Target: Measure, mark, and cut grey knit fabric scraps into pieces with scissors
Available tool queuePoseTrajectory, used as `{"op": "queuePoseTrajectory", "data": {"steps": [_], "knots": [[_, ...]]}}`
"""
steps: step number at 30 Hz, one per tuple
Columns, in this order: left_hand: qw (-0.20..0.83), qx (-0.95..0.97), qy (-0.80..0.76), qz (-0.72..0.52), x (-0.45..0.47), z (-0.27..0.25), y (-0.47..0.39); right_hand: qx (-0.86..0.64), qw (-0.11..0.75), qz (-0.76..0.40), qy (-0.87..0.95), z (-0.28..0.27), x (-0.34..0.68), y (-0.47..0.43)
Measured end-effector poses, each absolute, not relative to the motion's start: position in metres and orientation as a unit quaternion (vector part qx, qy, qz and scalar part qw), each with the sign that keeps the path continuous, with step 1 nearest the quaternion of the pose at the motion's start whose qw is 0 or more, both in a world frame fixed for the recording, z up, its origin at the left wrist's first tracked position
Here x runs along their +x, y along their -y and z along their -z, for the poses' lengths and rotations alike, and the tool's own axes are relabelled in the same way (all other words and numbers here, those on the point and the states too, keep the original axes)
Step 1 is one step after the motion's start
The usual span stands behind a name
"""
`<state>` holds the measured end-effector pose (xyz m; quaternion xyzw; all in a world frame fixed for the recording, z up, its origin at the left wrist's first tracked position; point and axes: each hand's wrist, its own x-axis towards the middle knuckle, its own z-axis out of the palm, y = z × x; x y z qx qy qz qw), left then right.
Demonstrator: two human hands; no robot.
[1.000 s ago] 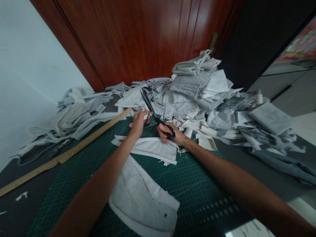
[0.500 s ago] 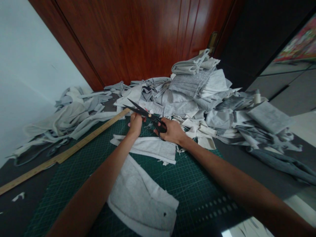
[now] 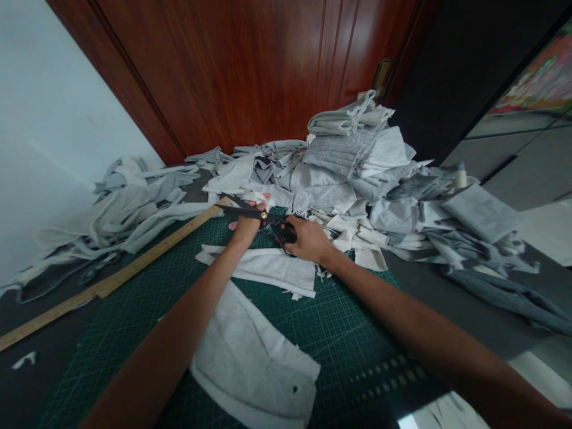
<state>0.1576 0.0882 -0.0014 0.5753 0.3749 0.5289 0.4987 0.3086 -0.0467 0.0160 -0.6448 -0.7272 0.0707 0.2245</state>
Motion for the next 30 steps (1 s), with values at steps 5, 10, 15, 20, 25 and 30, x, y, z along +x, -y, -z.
{"op": "queuePoseTrajectory", "data": {"steps": [5,10,15,20,25,30], "knots": [[0.494,0.581,-0.365,-0.534,0.155,0.011,-0.091,-0.669,0.219,-0.071,0.707,-0.018,0.307,0.048],[0.514,0.578,-0.356,-0.524,0.156,0.008,-0.087,-0.698,0.232,-0.073,0.673,-0.017,0.307,0.046],[0.53,0.546,-0.369,-0.533,0.158,0.001,-0.084,-0.713,0.225,-0.063,0.661,-0.014,0.308,0.044],[0.53,0.52,-0.383,-0.55,0.157,0.0,-0.084,-0.729,0.228,-0.055,0.643,-0.013,0.307,0.044],[0.524,0.51,-0.378,-0.567,0.156,-0.002,-0.082,-0.726,0.237,-0.055,0.643,-0.013,0.307,0.045],[0.52,0.512,-0.377,-0.57,0.154,-0.005,-0.08,-0.717,0.229,-0.033,0.657,-0.014,0.307,0.047]]}}
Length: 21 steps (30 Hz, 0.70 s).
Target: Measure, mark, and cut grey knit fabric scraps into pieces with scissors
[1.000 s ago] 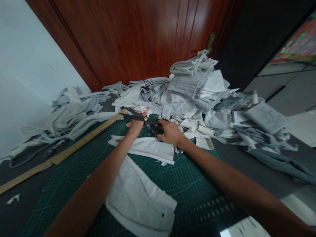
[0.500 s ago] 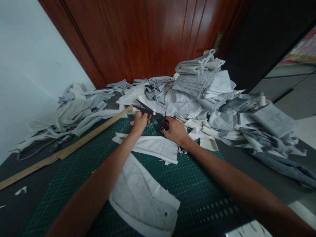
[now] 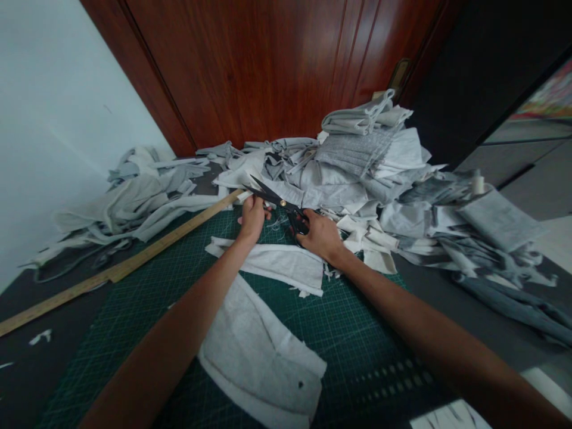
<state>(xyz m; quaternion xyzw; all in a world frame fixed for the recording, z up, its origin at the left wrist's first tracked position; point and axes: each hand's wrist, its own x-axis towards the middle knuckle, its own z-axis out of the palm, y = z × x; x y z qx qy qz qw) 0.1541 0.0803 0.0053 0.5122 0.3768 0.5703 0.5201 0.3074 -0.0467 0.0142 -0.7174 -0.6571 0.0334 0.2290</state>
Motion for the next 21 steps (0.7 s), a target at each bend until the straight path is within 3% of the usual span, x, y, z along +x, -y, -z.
{"op": "queuePoseTrajectory", "data": {"steps": [21], "knots": [[0.381,0.47,-0.41,-0.683,0.142,-0.001,-0.097,-0.716,0.216,-0.048,0.662,-0.017,0.309,0.046]]}}
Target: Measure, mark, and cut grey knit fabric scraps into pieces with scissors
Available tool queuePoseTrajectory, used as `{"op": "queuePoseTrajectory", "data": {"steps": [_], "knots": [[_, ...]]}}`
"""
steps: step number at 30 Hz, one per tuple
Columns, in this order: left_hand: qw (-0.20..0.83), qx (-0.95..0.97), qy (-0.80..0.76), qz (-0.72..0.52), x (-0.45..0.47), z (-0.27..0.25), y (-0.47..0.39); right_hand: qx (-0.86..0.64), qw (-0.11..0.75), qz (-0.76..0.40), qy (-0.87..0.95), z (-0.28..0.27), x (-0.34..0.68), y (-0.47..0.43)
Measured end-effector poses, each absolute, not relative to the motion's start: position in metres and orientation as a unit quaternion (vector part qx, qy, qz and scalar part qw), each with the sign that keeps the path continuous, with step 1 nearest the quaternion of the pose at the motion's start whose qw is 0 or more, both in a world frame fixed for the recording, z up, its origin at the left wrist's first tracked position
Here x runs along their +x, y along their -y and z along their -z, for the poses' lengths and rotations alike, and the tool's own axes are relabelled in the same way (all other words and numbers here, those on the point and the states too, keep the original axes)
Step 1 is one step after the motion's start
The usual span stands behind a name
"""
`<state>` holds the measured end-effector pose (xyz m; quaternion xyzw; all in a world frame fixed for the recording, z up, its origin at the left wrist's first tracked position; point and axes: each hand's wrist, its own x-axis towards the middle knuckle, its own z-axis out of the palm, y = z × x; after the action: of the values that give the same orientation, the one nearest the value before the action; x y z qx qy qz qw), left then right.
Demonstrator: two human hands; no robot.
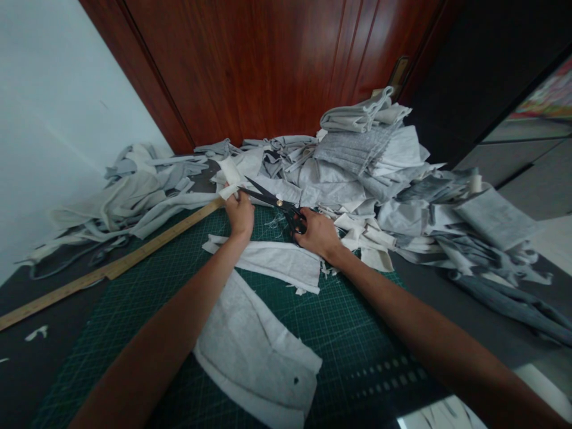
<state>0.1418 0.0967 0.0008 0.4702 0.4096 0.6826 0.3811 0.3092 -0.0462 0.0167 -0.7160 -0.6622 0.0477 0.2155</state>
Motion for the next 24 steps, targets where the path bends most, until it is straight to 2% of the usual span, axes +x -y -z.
{"op": "queuePoseTrajectory", "data": {"steps": [24], "knots": [[0.381,0.46,-0.418,-0.684,0.1365,0.0065,-0.1047,-0.718,0.202,-0.043,0.665,-0.0192,0.3083,0.0483]]}}
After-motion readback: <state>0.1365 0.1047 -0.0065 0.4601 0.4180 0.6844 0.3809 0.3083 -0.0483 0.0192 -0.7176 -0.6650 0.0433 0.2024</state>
